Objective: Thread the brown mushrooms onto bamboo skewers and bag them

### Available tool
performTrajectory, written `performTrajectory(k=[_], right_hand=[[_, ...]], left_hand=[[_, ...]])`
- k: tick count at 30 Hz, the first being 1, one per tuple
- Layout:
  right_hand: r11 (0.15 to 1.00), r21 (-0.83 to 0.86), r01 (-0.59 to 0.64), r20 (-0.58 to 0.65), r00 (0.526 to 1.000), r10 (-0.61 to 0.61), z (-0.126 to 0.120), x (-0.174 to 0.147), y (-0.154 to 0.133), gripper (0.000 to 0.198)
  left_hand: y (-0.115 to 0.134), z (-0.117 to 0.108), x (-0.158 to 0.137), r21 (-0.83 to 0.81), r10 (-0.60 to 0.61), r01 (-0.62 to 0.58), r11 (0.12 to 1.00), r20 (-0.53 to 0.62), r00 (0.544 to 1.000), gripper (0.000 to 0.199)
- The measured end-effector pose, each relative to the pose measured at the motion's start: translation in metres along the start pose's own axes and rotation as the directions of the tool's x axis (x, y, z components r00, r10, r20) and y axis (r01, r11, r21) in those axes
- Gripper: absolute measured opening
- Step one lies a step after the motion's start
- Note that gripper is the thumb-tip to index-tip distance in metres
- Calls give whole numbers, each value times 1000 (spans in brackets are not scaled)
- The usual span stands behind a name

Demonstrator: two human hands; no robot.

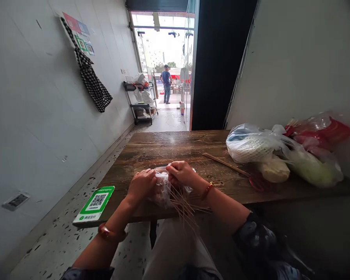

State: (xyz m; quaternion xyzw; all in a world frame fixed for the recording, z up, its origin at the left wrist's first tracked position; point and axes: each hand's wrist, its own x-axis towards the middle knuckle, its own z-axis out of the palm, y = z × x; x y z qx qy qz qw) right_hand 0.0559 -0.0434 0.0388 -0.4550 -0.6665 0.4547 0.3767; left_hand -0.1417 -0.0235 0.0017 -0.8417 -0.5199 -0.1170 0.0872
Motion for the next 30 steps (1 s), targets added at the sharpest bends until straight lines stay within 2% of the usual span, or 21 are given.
performTrajectory(k=[8, 11, 15, 18, 22, 25, 30], right_hand=[[995, -90, 33, -72, 997, -40, -4, -9, 11, 43], [998, -58, 27, -55, 998, -30, -6, -14, 13, 42], [999, 40, 21, -12, 1000, -20, -9, -18, 10, 33], [992, 126, 27, 36, 999, -32, -11, -19, 6, 26], [980, 198, 7, 58, 998, -19, -9, -14, 9, 35], [983, 182, 21, 36, 999, -28, -7, -9, 14, 30], [990, 134, 33, 66, 997, -42, -8, -16, 14, 32]], left_hand=[[3, -9, -5, 84, 52, -46, 995, -71, 996, 17], [3, -12, -8, 72, 59, -53, 996, -76, 995, 14], [7, -21, -12, -2, -12, 12, 1000, -57, 998, 12], [18, -33, -14, -89, -27, 21, 996, -69, 997, 16], [44, -47, -13, -162, 77, -91, 983, -90, 993, 18], [64, -54, -7, -151, 165, -177, 973, -86, 983, 15], [76, -59, 10, -126, 151, -160, 979, -77, 986, 14]])
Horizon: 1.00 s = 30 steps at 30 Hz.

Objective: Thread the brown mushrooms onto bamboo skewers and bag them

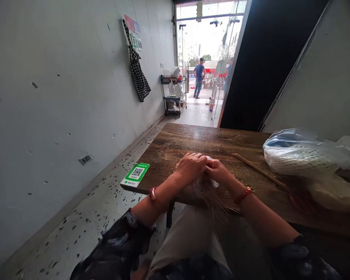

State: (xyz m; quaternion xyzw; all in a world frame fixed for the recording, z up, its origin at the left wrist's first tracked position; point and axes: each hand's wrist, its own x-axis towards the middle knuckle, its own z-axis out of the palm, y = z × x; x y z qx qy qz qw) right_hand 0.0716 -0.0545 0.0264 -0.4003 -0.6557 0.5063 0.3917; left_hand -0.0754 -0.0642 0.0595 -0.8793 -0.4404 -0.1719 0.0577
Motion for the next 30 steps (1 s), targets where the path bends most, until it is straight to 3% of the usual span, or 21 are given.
performTrajectory(k=[2, 5, 10, 13, 16, 23, 30], right_hand=[[1000, -7, -12, 43, 999, 13, -1, -6, -3, 31], [1000, -8, -29, 24, 999, 29, -1, -11, -6, 35], [998, 51, -42, -38, 998, 44, 4, -8, -6, 48], [989, 95, -114, -37, 992, 118, 4, -6, -6, 50], [984, 103, -149, -40, 987, 153, 2, -6, -7, 49], [993, 64, -103, -23, 994, 105, 2, -3, -8, 46], [998, 38, -59, -29, 998, 61, 3, 2, -11, 48]], left_hand=[[-2, -1, 7, -4, -44, 45, 999, 33, 998, 15], [-6, -1, 12, -85, -16, 18, 996, 33, 999, 20], [-17, 8, 6, -395, -120, 86, 915, -61, 991, 19], [-26, 16, -5, -514, -102, 46, 857, -81, 992, 14], [-30, 23, -15, -488, -100, 26, 872, -126, 987, 17], [-22, 29, -20, -425, -154, 60, 903, -191, 969, 10], [-22, 32, -17, -336, -147, 80, 939, -179, 973, 16]])
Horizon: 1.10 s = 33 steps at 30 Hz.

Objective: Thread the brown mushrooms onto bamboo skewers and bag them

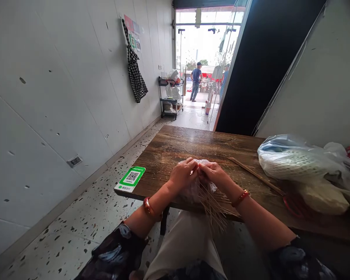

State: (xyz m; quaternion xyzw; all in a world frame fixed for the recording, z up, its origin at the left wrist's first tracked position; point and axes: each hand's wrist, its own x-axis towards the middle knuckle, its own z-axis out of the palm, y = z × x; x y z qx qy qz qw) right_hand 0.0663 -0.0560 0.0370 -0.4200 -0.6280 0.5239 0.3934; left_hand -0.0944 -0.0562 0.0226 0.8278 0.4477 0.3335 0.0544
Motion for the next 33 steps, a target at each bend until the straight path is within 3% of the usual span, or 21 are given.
performTrajectory(k=[6, 9, 11, 14, 19, 23, 29, 33], right_hand=[[998, 55, 1, 28, 1000, -2, -3, -2, -4, 39], [999, 43, 1, 28, 1000, -2, -6, -5, -3, 35], [1000, -4, 20, 11, 1000, -20, -7, -5, -1, 31], [991, -122, 59, -36, 997, -64, -6, -3, 3, 20], [929, -355, 108, -133, 977, -165, 0, -1, 9, 11], [744, -650, 153, -136, 940, -312, 7, -4, 10, 17], [247, -943, 223, 73, 864, -499, 12, -7, 15, 13], [112, -985, 131, 63, 879, -473, 14, -5, 15, 13]], left_hand=[[1, 6, -12, 73, 30, -27, 997, -49, 998, 14], [-2, 8, -17, 19, 57, -56, 998, -57, 997, 14], [-7, 10, -17, -98, 23, -31, 995, -88, 996, 8], [-15, 11, -13, -256, -53, 26, 966, -100, 994, 19], [-20, 14, -3, -319, -7, 0, 948, -20, 1000, 12], [-19, 17, 0, -291, -38, 33, 956, -14, 999, 10], [-18, 22, 2, -205, -74, 72, 976, -5, 997, 7], [-18, 25, 3, -168, -100, 96, 981, -21, 995, 7]])
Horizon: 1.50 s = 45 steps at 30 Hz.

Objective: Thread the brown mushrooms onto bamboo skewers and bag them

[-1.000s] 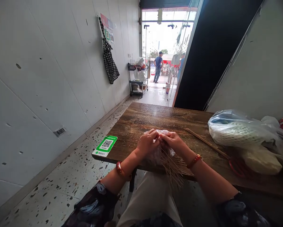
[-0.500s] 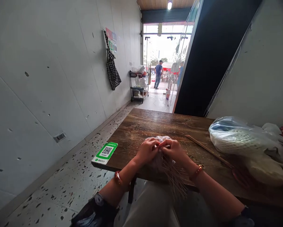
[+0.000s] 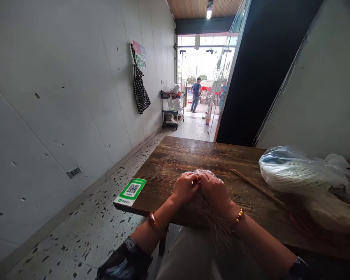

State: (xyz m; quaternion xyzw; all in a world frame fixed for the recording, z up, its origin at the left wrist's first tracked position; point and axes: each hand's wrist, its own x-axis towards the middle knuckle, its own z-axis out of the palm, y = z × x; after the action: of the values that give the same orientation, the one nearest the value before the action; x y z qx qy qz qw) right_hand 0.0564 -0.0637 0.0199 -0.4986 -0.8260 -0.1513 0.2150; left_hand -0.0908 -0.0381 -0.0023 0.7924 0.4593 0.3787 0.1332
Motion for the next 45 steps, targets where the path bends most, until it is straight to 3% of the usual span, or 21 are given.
performTrajectory(k=[7, 13, 16, 19, 23, 31, 37, 41, 45], right_hand=[[996, -76, -40, -2, 999, 40, 5, 1, 3, 11], [994, -76, -83, -41, 996, 80, 6, 2, 8, 8], [994, -42, -100, -55, 994, 97, 3, 2, 11, 9], [991, 78, -105, -67, 992, 110, 0, 0, 17, 12], [984, 159, -84, -60, 994, 94, -2, -4, 23, 19], [996, 5, -84, -41, 996, 84, -9, -6, 21, 22], [995, 34, -95, -14, 995, 95, -15, -4, 21, 23], [998, 37, -49, 28, 998, 48, -23, -9, 27, 26], [998, 62, 8, 118, 993, -15, -29, -16, 34, 28]], left_hand=[[4, 7, -2, -13, -33, 32, 999, -48, 998, 6], [1, 5, 0, -190, -79, 64, 980, -71, 994, 14], [-3, -1, 5, -238, 5, -7, 971, -7, 1000, 24], [-4, -7, 10, -240, 135, -113, 964, 78, 988, 20], [-2, -10, 15, -191, 164, -138, 972, 128, 978, 17], [-2, -11, 25, -269, 205, -148, 952, 197, 959, 19], [-1, -8, 26, -173, 173, -146, 974, 156, 972, 17], [4, -9, 23, -2, 152, -153, 988, 125, 980, 18], [6, -14, 23, 193, 197, -232, 953, 186, 963, 19]])
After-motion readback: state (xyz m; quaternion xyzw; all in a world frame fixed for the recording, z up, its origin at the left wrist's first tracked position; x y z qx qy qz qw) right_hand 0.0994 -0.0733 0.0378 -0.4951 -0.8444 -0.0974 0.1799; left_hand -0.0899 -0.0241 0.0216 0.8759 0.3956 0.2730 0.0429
